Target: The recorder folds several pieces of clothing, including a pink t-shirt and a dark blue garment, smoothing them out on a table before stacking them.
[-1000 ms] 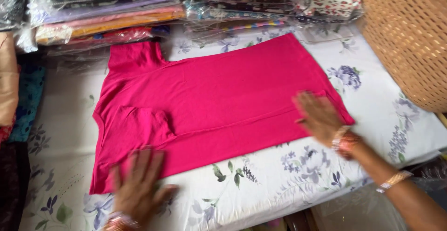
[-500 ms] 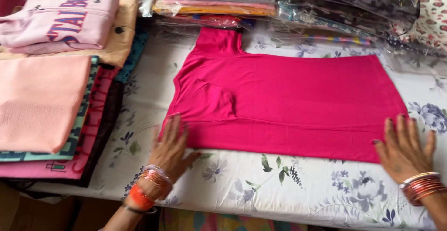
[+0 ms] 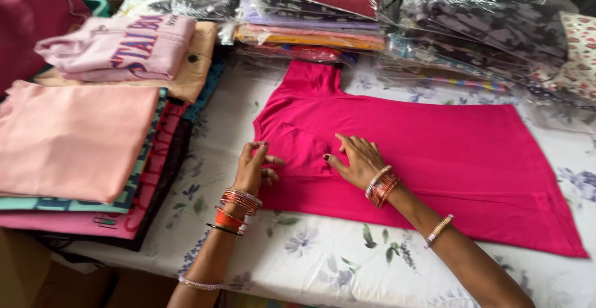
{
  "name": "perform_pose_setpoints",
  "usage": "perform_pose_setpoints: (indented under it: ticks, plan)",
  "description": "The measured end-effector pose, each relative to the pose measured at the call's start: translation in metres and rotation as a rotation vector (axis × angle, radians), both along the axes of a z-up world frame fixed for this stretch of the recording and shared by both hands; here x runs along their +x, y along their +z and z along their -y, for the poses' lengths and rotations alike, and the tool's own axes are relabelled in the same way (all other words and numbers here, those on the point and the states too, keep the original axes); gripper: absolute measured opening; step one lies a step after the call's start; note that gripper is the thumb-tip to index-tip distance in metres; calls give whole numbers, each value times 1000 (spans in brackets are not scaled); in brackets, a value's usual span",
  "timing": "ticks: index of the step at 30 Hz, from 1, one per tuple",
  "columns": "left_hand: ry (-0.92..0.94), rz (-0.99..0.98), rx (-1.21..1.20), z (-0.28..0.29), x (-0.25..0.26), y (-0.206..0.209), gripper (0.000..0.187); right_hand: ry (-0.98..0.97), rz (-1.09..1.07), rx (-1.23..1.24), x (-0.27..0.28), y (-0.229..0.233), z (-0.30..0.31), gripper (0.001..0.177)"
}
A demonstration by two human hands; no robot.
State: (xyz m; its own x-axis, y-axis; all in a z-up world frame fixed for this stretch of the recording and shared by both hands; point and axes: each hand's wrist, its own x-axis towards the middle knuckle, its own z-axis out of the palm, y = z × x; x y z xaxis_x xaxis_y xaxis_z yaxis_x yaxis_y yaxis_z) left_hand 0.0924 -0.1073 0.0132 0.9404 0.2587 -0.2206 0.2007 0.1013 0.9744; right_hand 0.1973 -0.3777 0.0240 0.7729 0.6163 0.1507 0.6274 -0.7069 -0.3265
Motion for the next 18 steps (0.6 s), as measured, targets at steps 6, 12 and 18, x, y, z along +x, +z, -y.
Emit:
perform_pose_setpoints:
  ticks: [6,12,18]
  plan:
    - [197,-87,-448,-18,8,-6,49,-75,-169,17,6,-7,-34,48]
    - [277,-34,-445,-25,11,-17,61,222,-83,413,-28,-5,-31,15]
    - [367,55,-311,-44,9,-23,50,457,-57,314,-38,16,-26,14]
